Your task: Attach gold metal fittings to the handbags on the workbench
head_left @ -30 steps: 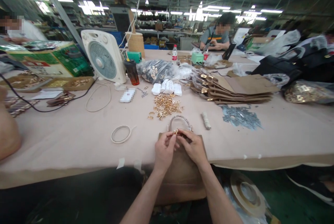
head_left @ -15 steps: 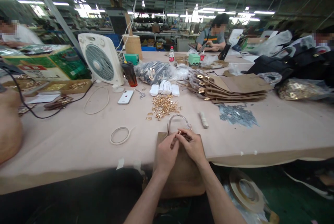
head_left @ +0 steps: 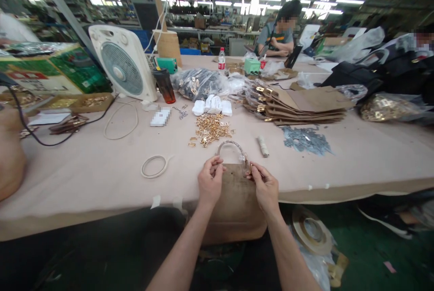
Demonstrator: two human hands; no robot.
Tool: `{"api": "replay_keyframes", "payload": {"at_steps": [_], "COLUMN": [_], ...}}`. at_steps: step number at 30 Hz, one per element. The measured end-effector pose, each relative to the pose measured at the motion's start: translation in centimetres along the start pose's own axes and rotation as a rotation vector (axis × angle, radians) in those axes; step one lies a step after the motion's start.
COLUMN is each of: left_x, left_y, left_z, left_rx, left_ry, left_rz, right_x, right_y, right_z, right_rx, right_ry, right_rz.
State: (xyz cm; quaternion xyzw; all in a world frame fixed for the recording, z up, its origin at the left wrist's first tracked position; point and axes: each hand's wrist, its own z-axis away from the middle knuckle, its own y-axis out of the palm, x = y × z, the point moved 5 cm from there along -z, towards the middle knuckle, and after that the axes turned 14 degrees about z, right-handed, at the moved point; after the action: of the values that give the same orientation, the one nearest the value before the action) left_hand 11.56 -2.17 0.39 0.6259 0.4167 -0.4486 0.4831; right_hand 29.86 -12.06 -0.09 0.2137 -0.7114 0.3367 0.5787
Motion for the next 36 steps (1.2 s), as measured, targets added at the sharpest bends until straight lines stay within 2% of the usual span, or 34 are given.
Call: {"api": "replay_keyframes", "payload": {"at_steps": [2, 4, 8, 11, 15, 19, 24, 27, 30, 33, 36], "left_x": [0.0, -0.4, -1.6, -1.9, -1.0, -0.1, -2.0, -3.3, -4.1, -4.2, -3.9], "left_y": [0.1, 0.6, 3.1, 5.4, 8.2, 9.8, 11.7, 13.6, 15.4, 16.7, 17.5], "left_z": [0.1, 0.4, 1.4, 1.4, -0.5, -3.2, -4.5, -4.7, -4.8, -4.7, -4.3], "left_rx": [0.027, 0.108, 0.378, 0.564, 0.828, 1.06, 1.197, 1.286, 1.319, 1.284, 1.139], "left_ry": [0.019, 0.084, 0.293, 0.414, 0.554, 0.565, 0.589, 0.538, 0.487, 0.391, 0.275], "left_rz": [-0.034, -0.149, -0.531, -0.682, -0.802, -0.892, -0.903, -0.888, -0.861, -0.898, -0.918], "right_x": [-0.2, -0.3, -0.6, -1.2, -1.5, -0.9, 0.1, 0.3, 0.2, 0.2, 0.2], "right_y": [-0.6, -1.5, -3.3, -3.7, -3.3, -2.9, -2.5, -2.3, -2.1, -1.9, -1.7], "right_z": [0.4, 0.6, 1.2, 1.8, 2.1, 2.1, 1.9, 1.7, 1.5, 1.3, 1.3], "right_rx": [-0.034, -0.06, -0.037, 0.023, 0.018, -0.015, 0.018, 0.028, 0.023, 0.01, -0.025], "right_ry": [0.03, 0.043, 0.012, -0.015, -0.093, -0.201, -0.253, -0.239, -0.214, -0.208, -0.205], "right_rz": [0.018, 0.05, 0.17, 0.201, 0.301, 0.437, 0.498, 0.478, 0.459, 0.489, 0.54]}}
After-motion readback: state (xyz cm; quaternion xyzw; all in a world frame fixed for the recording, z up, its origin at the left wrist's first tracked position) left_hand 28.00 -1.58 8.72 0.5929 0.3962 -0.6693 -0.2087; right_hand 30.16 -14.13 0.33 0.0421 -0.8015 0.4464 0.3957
